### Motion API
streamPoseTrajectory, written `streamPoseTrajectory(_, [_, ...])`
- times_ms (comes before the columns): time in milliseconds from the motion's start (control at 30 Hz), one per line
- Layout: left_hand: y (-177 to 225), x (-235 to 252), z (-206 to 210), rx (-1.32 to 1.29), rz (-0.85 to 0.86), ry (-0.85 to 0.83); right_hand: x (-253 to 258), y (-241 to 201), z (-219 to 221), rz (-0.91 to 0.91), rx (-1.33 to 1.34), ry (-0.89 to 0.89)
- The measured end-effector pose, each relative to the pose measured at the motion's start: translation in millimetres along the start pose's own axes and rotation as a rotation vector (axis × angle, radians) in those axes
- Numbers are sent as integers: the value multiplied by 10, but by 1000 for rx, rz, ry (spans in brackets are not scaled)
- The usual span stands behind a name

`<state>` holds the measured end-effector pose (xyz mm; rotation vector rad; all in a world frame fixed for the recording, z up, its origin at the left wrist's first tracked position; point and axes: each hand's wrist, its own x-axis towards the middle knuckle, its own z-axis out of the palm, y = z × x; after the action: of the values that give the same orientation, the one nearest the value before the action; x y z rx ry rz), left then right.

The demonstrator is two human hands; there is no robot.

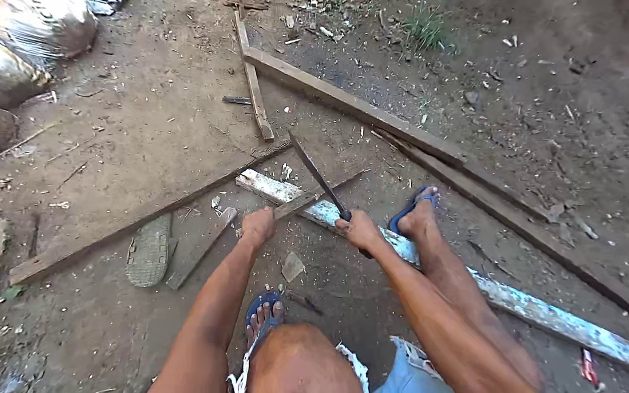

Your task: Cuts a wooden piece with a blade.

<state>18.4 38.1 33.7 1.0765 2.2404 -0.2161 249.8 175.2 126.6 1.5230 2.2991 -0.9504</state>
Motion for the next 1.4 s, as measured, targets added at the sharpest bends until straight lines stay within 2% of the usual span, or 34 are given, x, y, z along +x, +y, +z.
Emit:
streamPoseTrajectory(67, [2, 23, 29, -4, -7, -4, -167, -232, -195, -183, 110, 232])
streamPoseTrajectory(133, [-1, 43, 27, 8, -12, -12, -260, -375, -260, -444, 299, 501])
streamPoseTrajectory(200, [-13, 55, 30, 15, -20, -16, -223, -395, -133, -635, 471, 667])
streamPoseTrajectory(233, [-25, 72, 27, 15, -24, -19, -124, -292, 36, -667, 494, 714])
streamPoseTrajectory(267, [-38, 83, 37, 13, -24, -17, 6, -62, 276, -604, 430, 697])
streamPoseTrajectory(300, [-40, 79, 47, 14, -22, -13, 122, 251, 527, -436, 276, 586])
streamPoseTrajectory(367, [34, 9, 28, 23, -2, 6, 252, 699, 756, -22, -14, 153])
streamPoseTrajectory(400, [71, -8, -83, 24, 8, 6, 359, 709, 751, 88, -66, 22])
streamPoseTrajectory(433, [57, -9, -214, 27, 11, -2, 427, 638, 711, 129, -78, -56])
streamPoseTrajectory(500, [-73, 15, -155, 2, 57, -40, 301, 671, 706, 155, -103, -131])
streamPoseTrajectory(633, [-415, 256, -119, -105, 60, -201, 206, 624, 651, 148, -8, -143])
streamPoseTrajectory(700, [-478, 185, -123, -96, 8, -166, 121, 529, 536, 115, 44, -117])
streamPoseTrajectory(833, [-386, 5, 0, -22, -39, -94, -175, 4, 67, -76, 78, 85])
streamPoseTrajectory(967, [-343, -69, 9, -4, -33, -80, -440, -633, -283, -548, 518, 509])
streamPoseTrajectory(1033, [-348, -57, 58, -32, -40, -88, -422, -723, -227, -755, 713, 624])
streamPoseTrajectory(1067, [-367, -37, 81, -45, -44, -92, -329, -631, -62, -785, 721, 675])
streamPoseTrajectory(1100, [-385, -13, 83, -53, -46, -99, -184, -409, 196, -732, 645, 706])
streamPoseTrajectory(1133, [-397, 10, 80, -59, -45, -107, -22, -62, 510, -586, 461, 677])
streamPoseTrajectory(1167, [-397, 17, 87, -64, -39, -112, 99, 314, 783, -368, 225, 540])
streamPoseTrajectory(1200, [-389, 9, 110, -66, -29, -116, 146, 582, 928, -147, 44, 308])
streamPoseTrajectory(1233, [-387, 7, 103, -69, -17, -113, 223, 668, 955, 8, -48, 117])
streamPoseTrajectory(1300, [-446, 9, -43, -73, -16, -96, 340, 479, 754, 89, -108, -92])
streamPoseTrajectory(1333, [-458, -53, 41, -64, -5, -99, 230, 467, 676, 87, -114, -147])
streamPoseTrajectory(1400, [-462, -25, 82, -31, 2, -64, 155, 354, 434, 39, -103, -103])
